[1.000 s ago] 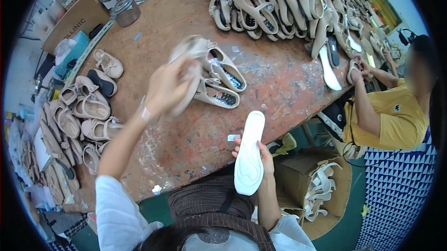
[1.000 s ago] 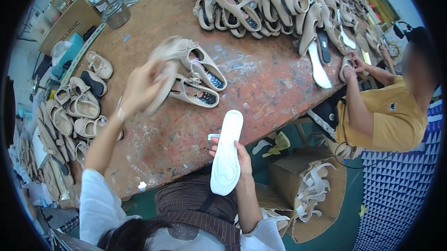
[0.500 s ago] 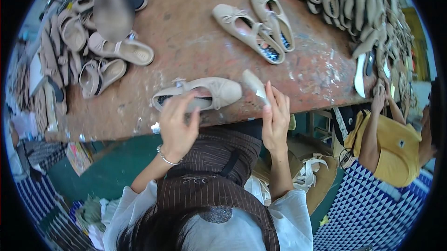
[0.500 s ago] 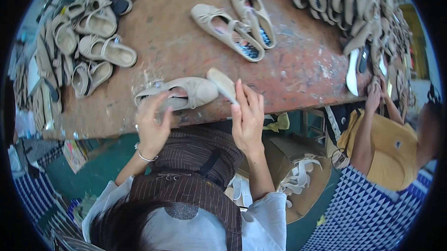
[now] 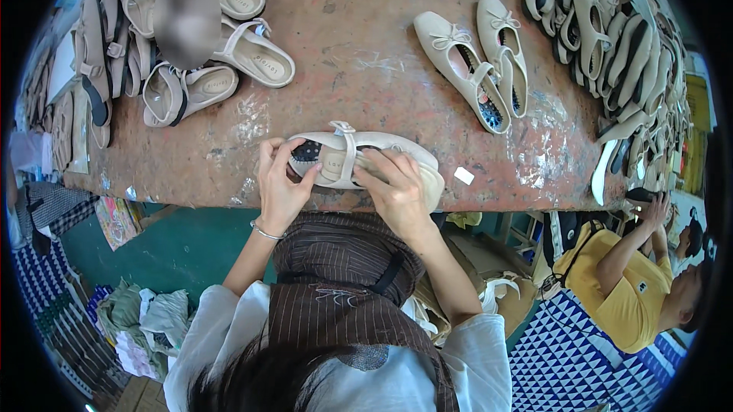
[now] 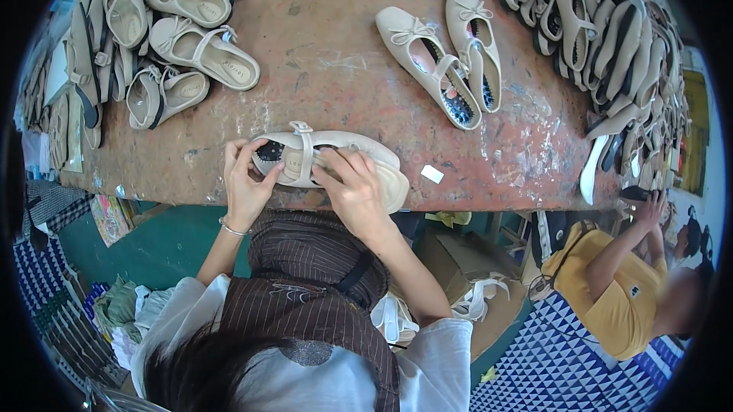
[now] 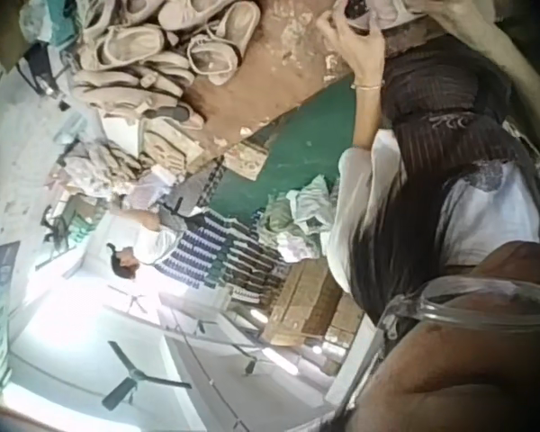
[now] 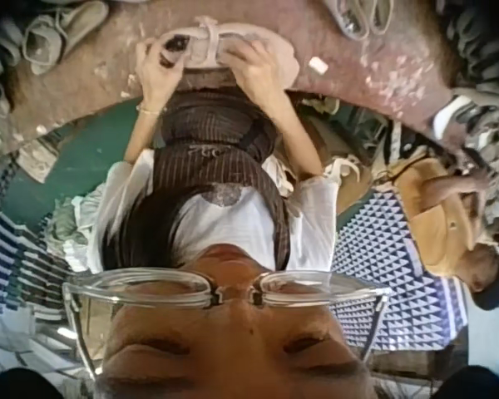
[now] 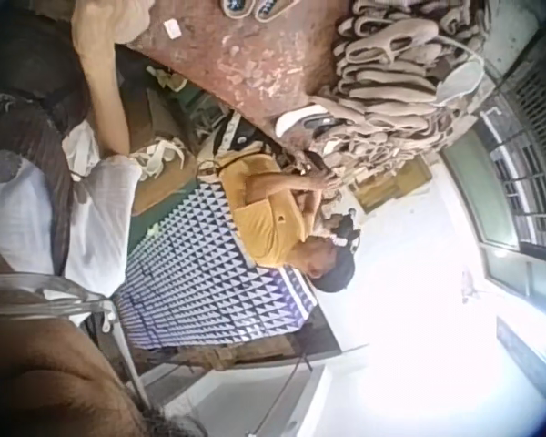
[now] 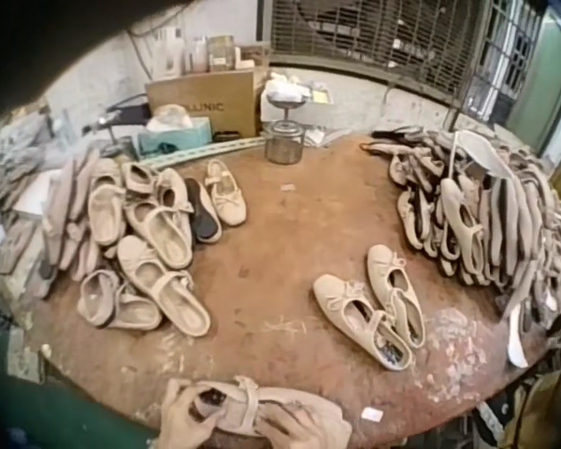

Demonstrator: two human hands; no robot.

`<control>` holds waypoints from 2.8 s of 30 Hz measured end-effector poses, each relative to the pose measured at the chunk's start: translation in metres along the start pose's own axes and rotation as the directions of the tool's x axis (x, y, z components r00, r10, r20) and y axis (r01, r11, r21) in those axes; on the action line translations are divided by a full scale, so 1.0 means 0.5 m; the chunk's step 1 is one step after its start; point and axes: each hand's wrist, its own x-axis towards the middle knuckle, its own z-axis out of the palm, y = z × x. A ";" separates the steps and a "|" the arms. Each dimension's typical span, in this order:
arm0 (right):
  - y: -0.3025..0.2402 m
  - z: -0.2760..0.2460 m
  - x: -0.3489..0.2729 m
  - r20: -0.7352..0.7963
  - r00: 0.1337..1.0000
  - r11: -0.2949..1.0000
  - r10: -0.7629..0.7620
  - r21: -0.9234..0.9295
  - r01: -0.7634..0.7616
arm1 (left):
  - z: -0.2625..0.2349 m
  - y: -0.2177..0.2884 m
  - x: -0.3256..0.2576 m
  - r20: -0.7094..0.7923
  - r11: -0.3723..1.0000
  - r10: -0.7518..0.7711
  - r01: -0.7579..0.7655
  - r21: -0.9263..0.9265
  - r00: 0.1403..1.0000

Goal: The person picks up a shoe, inserts an insole by hand, and presses it into place. They then wipe the exterior of the shoe with a cloth and set it aside to repeat the process with another shoe.

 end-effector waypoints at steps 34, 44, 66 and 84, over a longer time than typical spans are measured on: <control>-0.004 0.052 0.115 0.642 0.734 0.967 -0.220 0.045 0.251 | 0.017 -0.063 0.058 -0.079 0.946 -0.082 0.053 -0.320 0.993; -0.034 0.033 0.051 0.297 0.955 0.939 -0.020 -0.323 0.120 | 0.015 -0.063 0.065 -0.022 0.971 -0.057 0.050 -0.235 0.998; -0.064 0.016 -0.056 -0.076 0.932 0.933 0.355 -0.036 -0.358 | 0.133 0.049 -0.111 0.571 0.689 0.451 -0.674 0.266 0.686; 0.000 0.040 0.097 0.199 0.789 0.784 0.582 -0.396 -0.478 | 0.138 0.063 -0.116 0.534 0.678 0.417 -0.643 0.357 0.736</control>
